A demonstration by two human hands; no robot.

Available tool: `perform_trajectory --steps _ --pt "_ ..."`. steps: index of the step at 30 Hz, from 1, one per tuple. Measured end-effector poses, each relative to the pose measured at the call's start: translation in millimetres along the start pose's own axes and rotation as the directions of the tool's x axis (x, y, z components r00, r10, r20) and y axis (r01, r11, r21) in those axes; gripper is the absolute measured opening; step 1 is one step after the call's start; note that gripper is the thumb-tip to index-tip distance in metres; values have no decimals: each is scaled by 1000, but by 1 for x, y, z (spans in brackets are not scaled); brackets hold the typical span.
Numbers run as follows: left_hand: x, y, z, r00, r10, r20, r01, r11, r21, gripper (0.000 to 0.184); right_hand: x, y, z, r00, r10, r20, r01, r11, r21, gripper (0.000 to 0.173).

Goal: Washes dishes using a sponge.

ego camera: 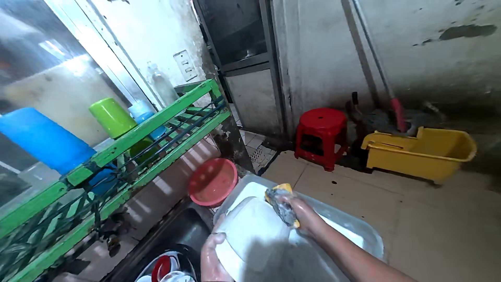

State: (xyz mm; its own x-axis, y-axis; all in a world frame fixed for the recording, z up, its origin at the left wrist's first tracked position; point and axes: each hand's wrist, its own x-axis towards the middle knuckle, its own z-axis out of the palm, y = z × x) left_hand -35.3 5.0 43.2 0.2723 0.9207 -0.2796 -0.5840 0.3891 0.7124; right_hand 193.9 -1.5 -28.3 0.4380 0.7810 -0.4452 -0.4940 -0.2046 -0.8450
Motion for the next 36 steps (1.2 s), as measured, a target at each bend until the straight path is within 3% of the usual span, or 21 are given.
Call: perform_trajectory --steps 2,4,5,7,8,10,12,14,15,17,19,20,21,23,25,27,30,32,34,36 --pt "-1 -6 0 993 -55 101 48 997 65 61 -8 3 3 997 -61 45 72 953 -296 56" --pt "1 -13 -2 976 -128 174 99 981 167 76 -35 12 15 961 -230 155 276 845 -459 62" --pt "1 -17 -1 977 -143 156 115 977 179 68 -52 18 25 886 -393 246 463 768 -442 59" --pt "-6 -21 10 992 -125 15 120 977 177 29 -72 28 43 602 -670 434 797 539 -273 53" --pt "-9 -20 13 993 -116 -13 117 972 206 34 -76 23 48 545 -676 496 836 484 -259 53" --pt "-11 -19 14 995 -102 4 95 945 312 34 -66 -2 43 701 -473 534 702 588 -401 60" --pt "-13 -19 22 985 -170 -5 150 855 496 73 -35 -24 31 878 -284 385 465 698 -545 60" --pt "-14 -26 31 977 -206 -56 204 828 522 83 -5 -32 21 966 -181 185 257 756 -602 61" --pt "-13 -29 34 975 -215 -57 214 841 498 83 -2 -32 19 970 -176 167 243 744 -623 61" --pt "-11 -32 33 975 -213 -56 214 858 467 77 -24 -28 23 902 -240 359 426 632 -647 56" --pt "-11 -33 33 981 -155 -121 196 829 524 39 -52 -23 33 740 -274 614 656 493 -571 55" --pt "-12 -33 35 979 -124 -160 195 795 575 26 -58 -26 36 693 -259 673 702 458 -546 57" --pt "-14 -34 37 981 -112 -160 187 779 598 37 -55 -31 36 706 -227 670 682 473 -558 61" --pt "-18 -36 41 983 -139 -119 183 760 624 77 -32 -47 34 818 -153 555 532 567 -628 63" --pt "-20 -40 45 985 -149 -83 166 712 682 89 2 -63 30 922 -108 371 336 701 -630 59" --pt "-22 -43 43 987 -153 -51 143 680 719 93 35 -66 20 965 -94 246 204 859 -470 54" --pt "-22 -43 37 976 -212 -53 187 687 702 95 52 -60 8 967 -104 234 176 935 -309 51" --pt "-18 -40 41 946 -316 -73 266 628 731 93 40 -57 13 961 -143 238 213 931 -297 51" --pt "-6 -40 47 931 -365 -23 239 559 794 85 14 -61 24 947 -185 261 278 879 -387 57" --pt "5 -42 57 966 -257 30 114 524 844 61 -23 -73 36 869 -282 407 465 745 -477 58"
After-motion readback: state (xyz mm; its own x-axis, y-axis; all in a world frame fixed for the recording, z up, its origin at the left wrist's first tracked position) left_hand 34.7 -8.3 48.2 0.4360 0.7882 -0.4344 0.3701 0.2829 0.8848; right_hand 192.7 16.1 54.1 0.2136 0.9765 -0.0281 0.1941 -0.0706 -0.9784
